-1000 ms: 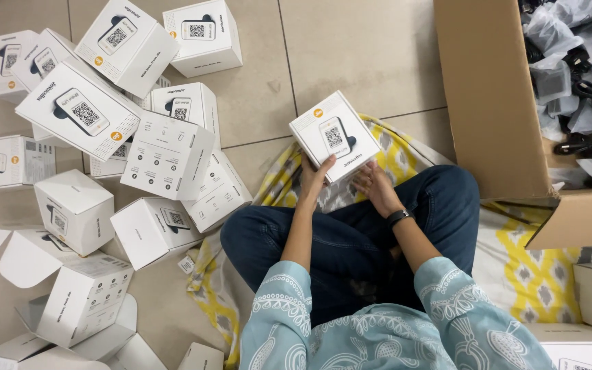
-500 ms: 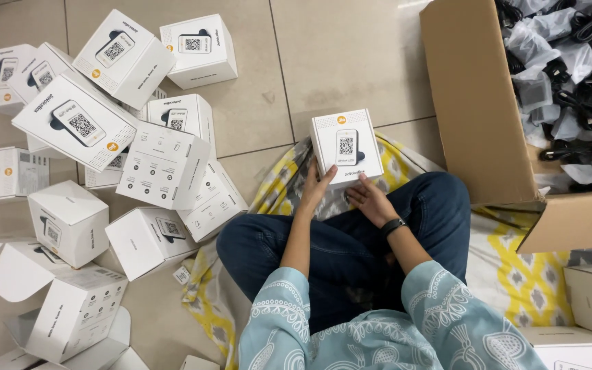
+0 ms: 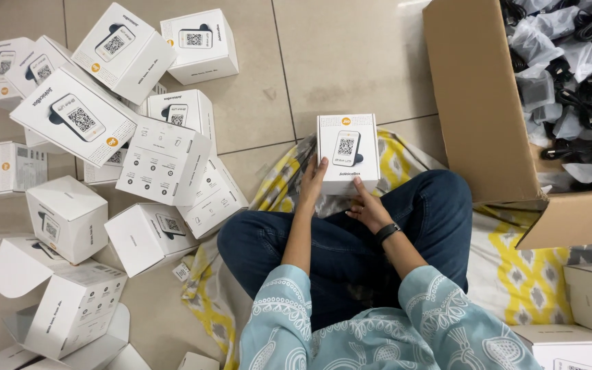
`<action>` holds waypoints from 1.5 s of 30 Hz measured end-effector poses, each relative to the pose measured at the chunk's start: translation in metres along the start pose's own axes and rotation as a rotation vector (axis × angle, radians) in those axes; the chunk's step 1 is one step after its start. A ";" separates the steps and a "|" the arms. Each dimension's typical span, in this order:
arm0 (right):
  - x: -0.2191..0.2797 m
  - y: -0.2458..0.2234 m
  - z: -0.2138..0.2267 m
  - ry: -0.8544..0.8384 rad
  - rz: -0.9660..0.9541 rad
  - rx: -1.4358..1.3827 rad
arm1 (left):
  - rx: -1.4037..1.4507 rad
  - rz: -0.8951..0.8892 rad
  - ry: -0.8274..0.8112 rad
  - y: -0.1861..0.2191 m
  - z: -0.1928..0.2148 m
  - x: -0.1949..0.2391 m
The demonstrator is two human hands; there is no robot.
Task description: The person packs power cables into electronic router boxes.
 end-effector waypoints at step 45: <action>0.180 -0.166 -0.090 -0.366 0.327 -0.179 | 0.440 -0.458 0.367 -0.017 -0.027 0.078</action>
Point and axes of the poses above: each hand's wrist, its own x-axis away from the middle knuckle, its own z-axis out of the back of the hand, y = z × x, the point moved 3 cm from there along -x, towards the middle knuckle, and after that the axes turned 8 degrees about z, right-handed, at the moved point
